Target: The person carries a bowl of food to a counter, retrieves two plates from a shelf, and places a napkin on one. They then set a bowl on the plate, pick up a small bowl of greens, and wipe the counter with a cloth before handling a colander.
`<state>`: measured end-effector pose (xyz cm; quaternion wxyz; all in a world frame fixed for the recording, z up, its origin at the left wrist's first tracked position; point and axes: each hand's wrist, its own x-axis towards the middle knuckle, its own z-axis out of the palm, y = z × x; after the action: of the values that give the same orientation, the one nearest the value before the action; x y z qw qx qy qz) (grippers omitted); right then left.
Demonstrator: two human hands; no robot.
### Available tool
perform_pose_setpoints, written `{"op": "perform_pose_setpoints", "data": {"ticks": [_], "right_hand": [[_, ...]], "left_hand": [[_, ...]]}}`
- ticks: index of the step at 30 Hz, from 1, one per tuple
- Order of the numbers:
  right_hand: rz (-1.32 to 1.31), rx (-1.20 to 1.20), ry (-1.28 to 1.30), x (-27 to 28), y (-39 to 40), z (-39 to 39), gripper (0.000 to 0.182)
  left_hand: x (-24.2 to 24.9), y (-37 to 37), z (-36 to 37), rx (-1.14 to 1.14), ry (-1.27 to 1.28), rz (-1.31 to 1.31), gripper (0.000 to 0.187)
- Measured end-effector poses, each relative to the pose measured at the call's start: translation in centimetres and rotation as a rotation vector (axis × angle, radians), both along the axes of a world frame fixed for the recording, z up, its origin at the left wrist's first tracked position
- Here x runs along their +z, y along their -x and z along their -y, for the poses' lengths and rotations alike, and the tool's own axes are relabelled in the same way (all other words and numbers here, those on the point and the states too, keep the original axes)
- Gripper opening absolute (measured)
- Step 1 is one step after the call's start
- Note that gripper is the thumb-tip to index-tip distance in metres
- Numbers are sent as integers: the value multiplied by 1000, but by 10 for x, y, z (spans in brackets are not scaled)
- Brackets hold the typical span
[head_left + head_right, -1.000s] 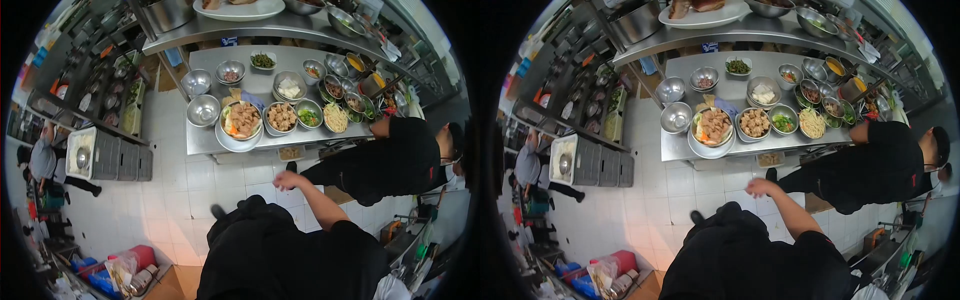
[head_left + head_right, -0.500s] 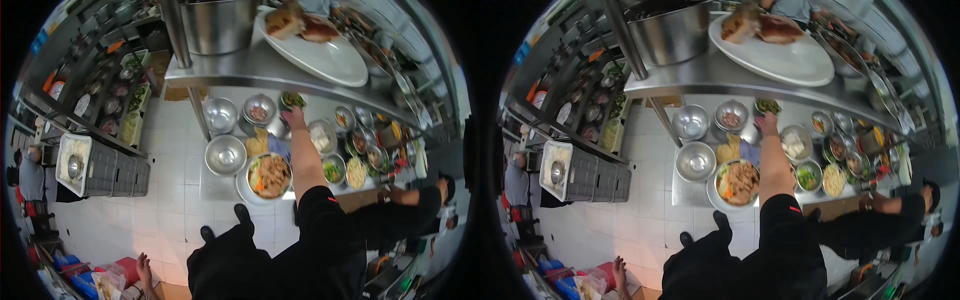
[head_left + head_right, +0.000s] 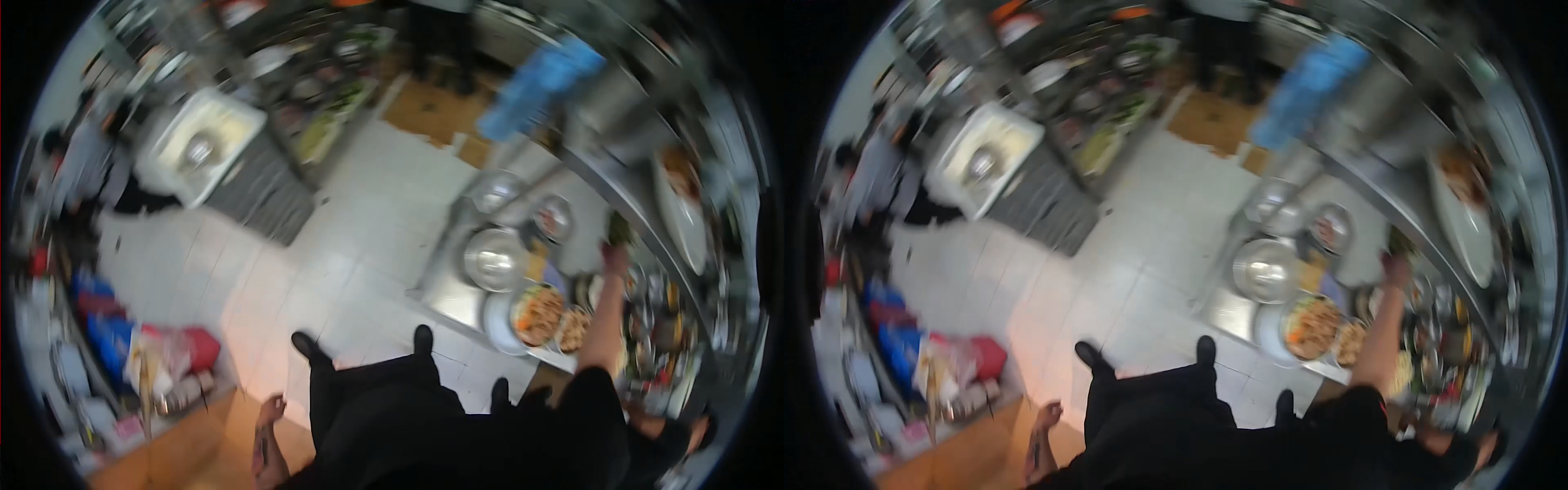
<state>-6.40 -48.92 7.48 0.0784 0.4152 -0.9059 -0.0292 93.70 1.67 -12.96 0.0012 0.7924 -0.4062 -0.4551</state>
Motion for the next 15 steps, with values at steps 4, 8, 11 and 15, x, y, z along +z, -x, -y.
{"op": "perform_pose_setpoints", "data": {"ticks": [4,8,11,15], "right_hand": [[1649,-16,1008,46,11,-86,38],[1099,-248,894,121,-127,-202,21],[1248,-303,622,139,-242,-233,33],[1307,-89,291,155,-496,-225,41]], "left_hand": [[2,-41,32,132,235,-61,42],[7,-117,42,327,284,-132,40],[30,-176,54,425,350,-134,40],[64,-247,106,427,530,-251,37]]}}
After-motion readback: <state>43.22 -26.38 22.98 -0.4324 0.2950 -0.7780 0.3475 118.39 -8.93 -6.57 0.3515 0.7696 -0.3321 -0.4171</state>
